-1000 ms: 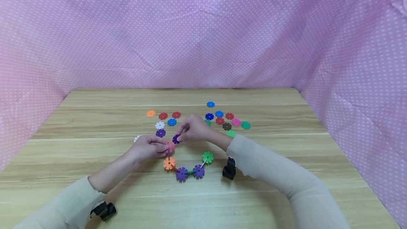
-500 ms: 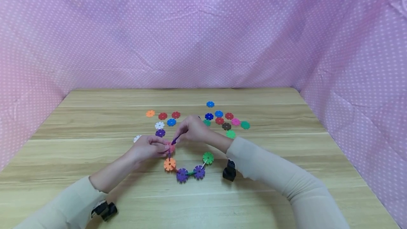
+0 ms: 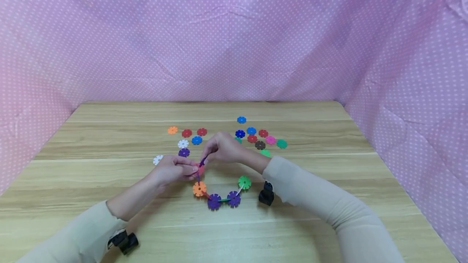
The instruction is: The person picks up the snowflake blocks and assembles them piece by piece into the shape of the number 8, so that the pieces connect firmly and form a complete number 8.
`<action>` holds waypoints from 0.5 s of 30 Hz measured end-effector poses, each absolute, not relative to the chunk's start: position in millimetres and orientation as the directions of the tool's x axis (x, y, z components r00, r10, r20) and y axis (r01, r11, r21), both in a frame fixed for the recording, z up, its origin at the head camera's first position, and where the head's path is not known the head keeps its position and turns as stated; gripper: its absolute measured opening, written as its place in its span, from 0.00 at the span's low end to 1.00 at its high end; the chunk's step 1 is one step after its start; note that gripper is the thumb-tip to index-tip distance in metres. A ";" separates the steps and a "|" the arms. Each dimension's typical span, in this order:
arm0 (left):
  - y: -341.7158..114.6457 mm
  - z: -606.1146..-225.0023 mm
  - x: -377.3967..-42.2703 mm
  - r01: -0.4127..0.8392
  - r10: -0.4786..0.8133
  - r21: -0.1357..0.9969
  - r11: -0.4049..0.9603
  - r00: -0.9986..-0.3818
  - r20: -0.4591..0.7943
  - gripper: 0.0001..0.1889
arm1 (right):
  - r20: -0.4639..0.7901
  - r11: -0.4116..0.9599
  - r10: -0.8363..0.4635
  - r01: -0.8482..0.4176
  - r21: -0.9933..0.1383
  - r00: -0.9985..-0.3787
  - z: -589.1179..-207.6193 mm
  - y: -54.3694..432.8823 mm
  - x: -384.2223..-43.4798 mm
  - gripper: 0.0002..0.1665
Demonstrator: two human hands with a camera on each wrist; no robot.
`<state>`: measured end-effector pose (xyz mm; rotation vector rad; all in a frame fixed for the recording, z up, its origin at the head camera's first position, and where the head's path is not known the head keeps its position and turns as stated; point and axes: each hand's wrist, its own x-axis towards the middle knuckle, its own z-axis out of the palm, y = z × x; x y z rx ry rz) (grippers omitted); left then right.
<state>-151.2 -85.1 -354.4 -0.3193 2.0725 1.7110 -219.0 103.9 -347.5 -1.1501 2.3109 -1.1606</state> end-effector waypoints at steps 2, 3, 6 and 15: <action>-84.8 -354.4 -150.4 -0.436 0.108 0.878 0.199 -0.881 -0.461 0.10 | 0.068 0.356 -0.783 -0.534 -0.767 -0.619 -347.1 105.1 -219.8 0.03; -84.6 -354.6 -150.1 -0.433 0.115 0.880 0.196 -0.881 -0.459 0.10 | 0.065 0.356 -0.789 -0.540 -0.763 -0.611 -347.0 105.6 -220.2 0.03; -83.5 -355.0 -148.8 -0.427 0.126 0.879 0.211 -0.880 -0.458 0.10 | 0.050 0.354 -0.806 -0.549 -0.757 -0.590 -347.7 107.3 -221.4 0.04; -77.2 -353.4 -142.8 -0.379 0.158 0.858 0.347 -0.878 -0.452 0.09 | -0.022 0.385 -0.818 -0.520 -0.763 -0.574 -348.2 114.7 -219.2 0.05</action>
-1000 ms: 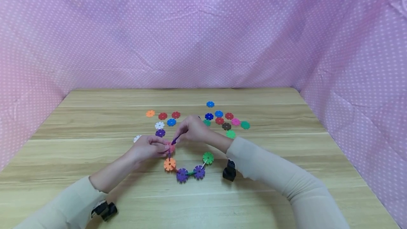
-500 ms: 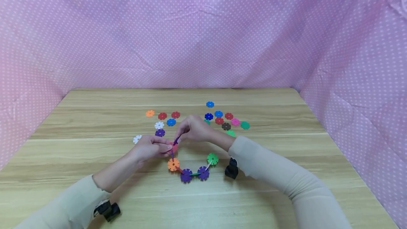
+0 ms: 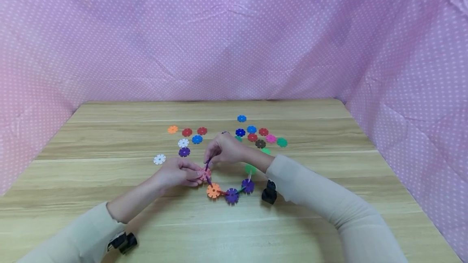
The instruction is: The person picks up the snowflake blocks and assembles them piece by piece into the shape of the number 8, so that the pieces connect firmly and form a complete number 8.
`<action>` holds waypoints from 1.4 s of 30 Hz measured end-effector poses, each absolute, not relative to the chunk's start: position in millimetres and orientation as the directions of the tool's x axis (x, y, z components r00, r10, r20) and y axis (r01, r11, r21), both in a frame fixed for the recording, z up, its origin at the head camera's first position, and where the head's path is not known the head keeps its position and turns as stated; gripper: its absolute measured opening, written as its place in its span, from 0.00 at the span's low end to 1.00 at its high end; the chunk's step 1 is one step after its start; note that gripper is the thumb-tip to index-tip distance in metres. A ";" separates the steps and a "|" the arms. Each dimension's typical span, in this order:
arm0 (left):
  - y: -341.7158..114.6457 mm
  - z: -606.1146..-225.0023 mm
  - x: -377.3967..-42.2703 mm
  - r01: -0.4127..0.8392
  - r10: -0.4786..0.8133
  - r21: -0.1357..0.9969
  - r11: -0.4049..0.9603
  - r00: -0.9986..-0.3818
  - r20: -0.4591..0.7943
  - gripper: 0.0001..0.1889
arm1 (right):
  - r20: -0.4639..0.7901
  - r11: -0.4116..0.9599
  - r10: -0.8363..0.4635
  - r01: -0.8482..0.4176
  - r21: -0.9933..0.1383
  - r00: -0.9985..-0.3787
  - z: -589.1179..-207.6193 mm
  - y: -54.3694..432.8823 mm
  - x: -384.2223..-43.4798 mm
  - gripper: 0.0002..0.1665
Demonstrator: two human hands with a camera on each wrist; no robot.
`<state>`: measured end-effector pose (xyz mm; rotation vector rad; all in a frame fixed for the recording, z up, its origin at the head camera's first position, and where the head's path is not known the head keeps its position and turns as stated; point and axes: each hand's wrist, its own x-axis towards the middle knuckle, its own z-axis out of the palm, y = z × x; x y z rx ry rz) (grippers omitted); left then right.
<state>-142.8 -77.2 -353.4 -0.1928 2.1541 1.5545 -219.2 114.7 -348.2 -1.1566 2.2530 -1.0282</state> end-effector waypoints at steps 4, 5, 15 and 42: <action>-75.0 -354.5 -143.4 -0.386 0.147 0.850 0.357 -0.876 -0.460 0.10 | -0.023 0.388 -0.811 -0.509 -0.768 -0.584 -348.9 115.7 -218.0 0.06; -74.5 -354.8 -143.8 -0.388 0.144 0.849 0.359 -0.875 -0.461 0.10 | -0.020 0.386 -0.810 -0.507 -0.770 -0.586 -349.0 115.8 -217.4 0.06; -74.1 -354.8 -145.7 -0.386 0.145 0.843 0.375 -0.873 -0.465 0.10 | 0.010 0.377 -0.802 -0.519 -0.767 -0.598 -353.0 114.9 -216.1 0.08; -76.1 -358.6 -148.1 -0.362 0.111 0.832 0.419 -0.889 -0.443 0.08 | -0.025 0.780 -0.458 -0.388 -0.491 -0.889 -353.5 236.6 -215.4 0.12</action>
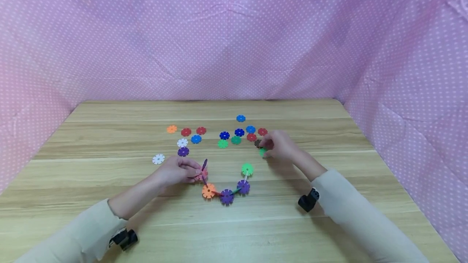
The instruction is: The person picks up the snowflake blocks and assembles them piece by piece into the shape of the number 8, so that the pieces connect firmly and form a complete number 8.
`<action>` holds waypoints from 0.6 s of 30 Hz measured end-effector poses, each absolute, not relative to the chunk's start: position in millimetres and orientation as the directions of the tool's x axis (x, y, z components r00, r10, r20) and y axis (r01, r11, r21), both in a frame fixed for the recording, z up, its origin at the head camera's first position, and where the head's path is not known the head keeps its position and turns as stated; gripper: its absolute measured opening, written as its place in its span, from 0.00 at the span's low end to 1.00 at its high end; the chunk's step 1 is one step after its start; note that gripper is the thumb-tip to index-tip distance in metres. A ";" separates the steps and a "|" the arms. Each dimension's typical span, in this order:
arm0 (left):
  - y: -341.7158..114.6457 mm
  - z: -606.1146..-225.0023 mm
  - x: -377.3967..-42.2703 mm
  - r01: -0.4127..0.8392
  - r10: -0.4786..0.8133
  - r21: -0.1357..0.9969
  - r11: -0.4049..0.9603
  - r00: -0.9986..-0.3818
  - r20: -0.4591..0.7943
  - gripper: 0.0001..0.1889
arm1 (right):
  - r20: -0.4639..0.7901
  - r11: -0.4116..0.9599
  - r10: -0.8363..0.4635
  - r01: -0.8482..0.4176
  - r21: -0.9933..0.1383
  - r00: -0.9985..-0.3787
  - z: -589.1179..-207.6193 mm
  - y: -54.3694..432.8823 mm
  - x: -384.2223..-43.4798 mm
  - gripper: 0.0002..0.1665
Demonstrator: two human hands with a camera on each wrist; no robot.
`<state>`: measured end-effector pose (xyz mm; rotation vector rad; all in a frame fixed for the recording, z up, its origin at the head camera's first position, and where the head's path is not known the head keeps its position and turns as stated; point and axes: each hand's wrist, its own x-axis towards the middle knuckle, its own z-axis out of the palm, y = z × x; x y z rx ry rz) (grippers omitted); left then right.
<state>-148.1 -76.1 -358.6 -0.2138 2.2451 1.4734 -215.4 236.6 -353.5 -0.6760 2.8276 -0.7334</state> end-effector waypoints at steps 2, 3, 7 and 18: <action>-77.0 -358.2 -148.1 -0.362 0.112 0.831 0.423 -0.889 -0.444 0.08 | -0.033 0.798 -0.450 -0.385 -0.463 -0.893 -355.3 238.2 -214.6 0.12; -77.4 -357.9 -148.1 -0.360 0.114 0.831 0.425 -0.889 -0.444 0.08 | -0.033 0.803 -0.448 -0.385 -0.455 -0.894 -355.6 238.5 -214.3 0.12; -78.2 -356.5 -148.1 -0.358 0.115 0.826 0.435 -0.888 -0.445 0.08 | -0.025 0.812 -0.453 -0.400 -0.426 -0.891 -356.9 238.6 -214.0 0.12; -79.2 -355.2 -148.4 -0.369 0.118 0.826 0.426 -0.882 -0.456 0.08 | -0.096 0.836 -0.428 -0.353 -0.421 -0.899 -354.9 235.9 -213.7 0.13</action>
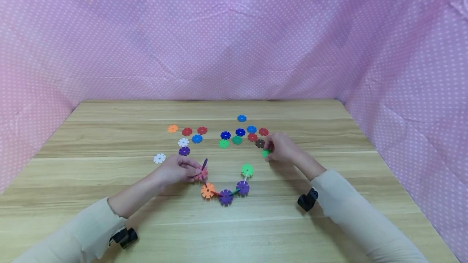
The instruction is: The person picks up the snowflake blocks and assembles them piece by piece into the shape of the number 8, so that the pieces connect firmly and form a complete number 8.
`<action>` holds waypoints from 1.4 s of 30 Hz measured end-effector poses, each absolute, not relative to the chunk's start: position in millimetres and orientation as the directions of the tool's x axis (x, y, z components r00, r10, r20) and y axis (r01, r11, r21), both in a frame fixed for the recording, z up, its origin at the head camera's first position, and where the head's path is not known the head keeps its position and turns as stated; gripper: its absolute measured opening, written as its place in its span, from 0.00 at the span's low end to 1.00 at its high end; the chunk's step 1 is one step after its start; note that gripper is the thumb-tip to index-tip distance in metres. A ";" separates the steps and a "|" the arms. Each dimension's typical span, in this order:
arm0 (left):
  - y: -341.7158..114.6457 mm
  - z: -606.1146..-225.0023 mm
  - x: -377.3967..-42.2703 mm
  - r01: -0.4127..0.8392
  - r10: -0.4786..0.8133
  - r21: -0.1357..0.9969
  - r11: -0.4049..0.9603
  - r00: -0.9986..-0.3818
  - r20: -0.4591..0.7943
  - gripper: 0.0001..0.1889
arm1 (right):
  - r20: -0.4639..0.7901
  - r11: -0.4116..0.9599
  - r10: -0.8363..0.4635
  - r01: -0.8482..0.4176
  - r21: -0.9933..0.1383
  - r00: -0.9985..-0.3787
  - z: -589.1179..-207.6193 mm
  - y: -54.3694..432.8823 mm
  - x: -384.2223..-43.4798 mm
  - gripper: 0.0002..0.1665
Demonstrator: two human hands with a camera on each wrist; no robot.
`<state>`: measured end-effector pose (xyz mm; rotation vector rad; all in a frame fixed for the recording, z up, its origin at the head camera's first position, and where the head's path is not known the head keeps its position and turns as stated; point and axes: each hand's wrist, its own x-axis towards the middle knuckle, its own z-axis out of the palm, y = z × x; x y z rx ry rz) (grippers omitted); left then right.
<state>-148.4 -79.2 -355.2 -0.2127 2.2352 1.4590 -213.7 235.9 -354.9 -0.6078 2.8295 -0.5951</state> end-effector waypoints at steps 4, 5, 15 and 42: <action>-79.7 -354.9 -147.7 -0.367 0.120 0.826 0.428 -0.883 -0.454 0.08 | -0.124 0.841 -0.429 -0.346 -0.416 -0.895 -353.8 235.1 -214.0 0.13; -79.7 -354.9 -147.7 -0.367 0.119 0.826 0.428 -0.883 -0.455 0.08 | -0.128 0.841 -0.431 -0.346 -0.417 -0.893 -353.4 235.1 -214.0 0.13; -78.6 -356.1 -148.0 -0.364 0.116 0.824 0.435 -0.884 -0.452 0.07 | -0.154 0.840 -0.444 -0.351 -0.414 -0.883 -350.4 235.3 -214.7 0.15; -80.5 -355.4 -149.0 -0.373 0.139 0.829 0.416 -0.875 -0.463 0.08 | -0.194 0.563 -0.455 -0.111 -0.819 -0.869 -336.2 137.2 -213.0 0.11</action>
